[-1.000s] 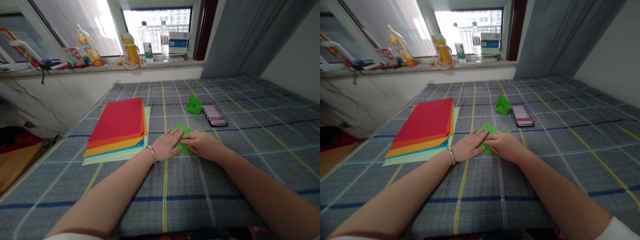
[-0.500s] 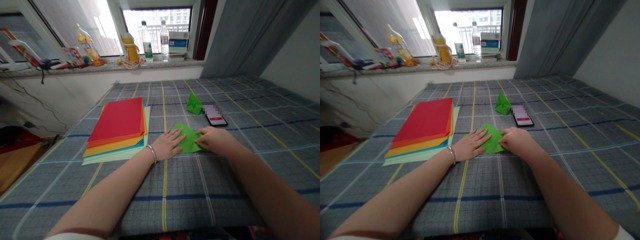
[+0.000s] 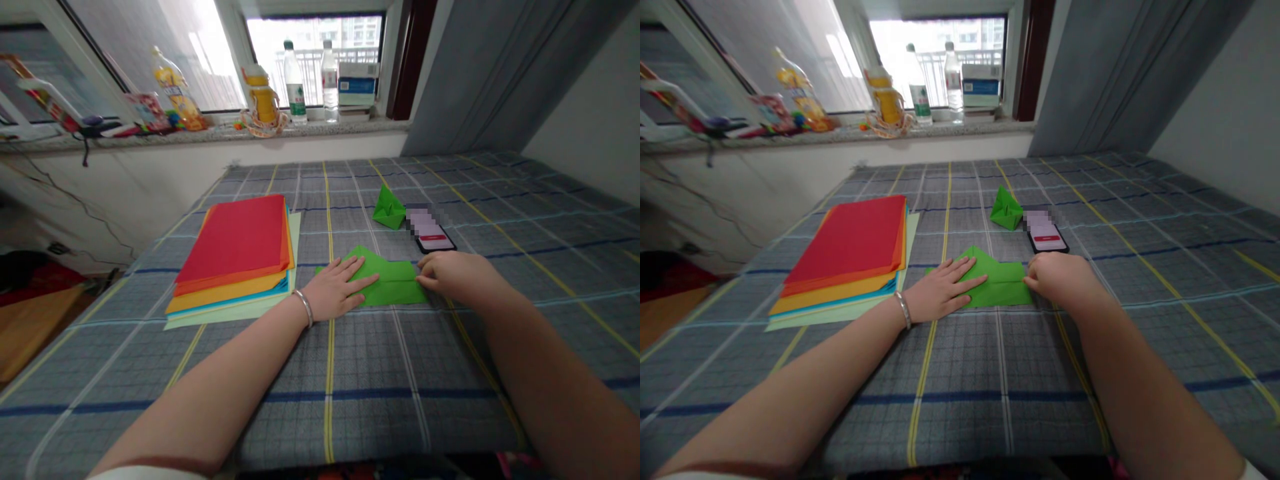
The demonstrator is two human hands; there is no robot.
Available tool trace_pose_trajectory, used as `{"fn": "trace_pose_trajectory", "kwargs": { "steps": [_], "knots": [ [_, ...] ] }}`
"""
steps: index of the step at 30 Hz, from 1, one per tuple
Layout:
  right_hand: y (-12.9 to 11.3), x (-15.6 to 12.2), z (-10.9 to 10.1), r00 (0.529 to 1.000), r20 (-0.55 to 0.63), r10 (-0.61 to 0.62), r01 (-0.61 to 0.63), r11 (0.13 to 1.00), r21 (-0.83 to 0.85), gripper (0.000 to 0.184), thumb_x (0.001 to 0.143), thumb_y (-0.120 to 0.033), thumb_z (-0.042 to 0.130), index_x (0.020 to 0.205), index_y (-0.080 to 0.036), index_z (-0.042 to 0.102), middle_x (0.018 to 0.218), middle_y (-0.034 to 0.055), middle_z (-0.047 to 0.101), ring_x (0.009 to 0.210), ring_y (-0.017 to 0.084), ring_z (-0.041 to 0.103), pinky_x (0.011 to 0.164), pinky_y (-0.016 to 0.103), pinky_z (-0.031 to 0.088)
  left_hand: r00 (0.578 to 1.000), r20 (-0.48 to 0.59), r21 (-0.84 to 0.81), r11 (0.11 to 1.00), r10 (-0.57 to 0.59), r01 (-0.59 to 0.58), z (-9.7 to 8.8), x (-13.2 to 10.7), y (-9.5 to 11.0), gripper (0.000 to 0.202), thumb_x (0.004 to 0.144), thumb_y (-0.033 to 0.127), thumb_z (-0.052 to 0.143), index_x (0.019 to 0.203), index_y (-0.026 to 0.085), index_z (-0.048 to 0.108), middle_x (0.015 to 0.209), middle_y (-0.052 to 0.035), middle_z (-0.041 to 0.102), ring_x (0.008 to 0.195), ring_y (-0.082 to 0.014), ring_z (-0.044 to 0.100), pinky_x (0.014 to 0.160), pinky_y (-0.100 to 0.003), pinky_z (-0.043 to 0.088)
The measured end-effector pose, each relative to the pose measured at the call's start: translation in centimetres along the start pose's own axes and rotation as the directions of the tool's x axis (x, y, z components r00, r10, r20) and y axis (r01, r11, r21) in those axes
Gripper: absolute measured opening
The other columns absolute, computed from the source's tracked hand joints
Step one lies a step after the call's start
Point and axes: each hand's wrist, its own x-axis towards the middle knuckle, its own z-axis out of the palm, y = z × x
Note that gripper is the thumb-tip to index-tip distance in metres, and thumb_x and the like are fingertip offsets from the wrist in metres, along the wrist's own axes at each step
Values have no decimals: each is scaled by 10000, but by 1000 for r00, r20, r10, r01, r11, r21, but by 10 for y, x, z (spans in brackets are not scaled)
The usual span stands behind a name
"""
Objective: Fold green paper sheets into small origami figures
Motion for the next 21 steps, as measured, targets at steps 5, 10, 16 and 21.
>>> {"fn": "trace_pose_trajectory", "kwargs": {
  "steps": [5,10,16,21],
  "knots": [
    [-26,3,0,963,-253,88,-85,996,24,386,921,-393,367,752,-201,657,875,68,663,731,169,585,551,273,310,1000,-10,-6,1000,-1,1,-1,-1,0,497,975,398,369,1461,330,287,1574,-96,144,1449,-295,112,1148,-506,159],
    [-54,15,19,962,-236,-135,196,947,256,194,887,-341,470,787,-211,572,789,23,632,691,146,552,583,268,323,998,-29,-13,999,51,-52,-1,-2,-3,488,964,410,392,1442,346,322,1574,-65,163,1444,-302,144,1132,-550,173],
    [-53,22,26,983,-165,-81,126,950,285,195,867,-401,513,824,-214,549,796,25,645,674,157,550,557,272,300,997,29,-32,996,78,-77,-11,-5,-10,446,962,374,408,1404,313,409,1549,-45,256,1439,-318,153,1116,-574,199],
    [-49,21,24,992,-124,-30,65,953,296,230,842,-445,543,808,-217,540,792,17,646,638,148,540,524,266,272,998,52,20,999,34,-35,-28,-17,-16,377,970,386,388,1327,354,504,1502,-20,363,1412,-304,252,1105,-581,203]
  ]
}}
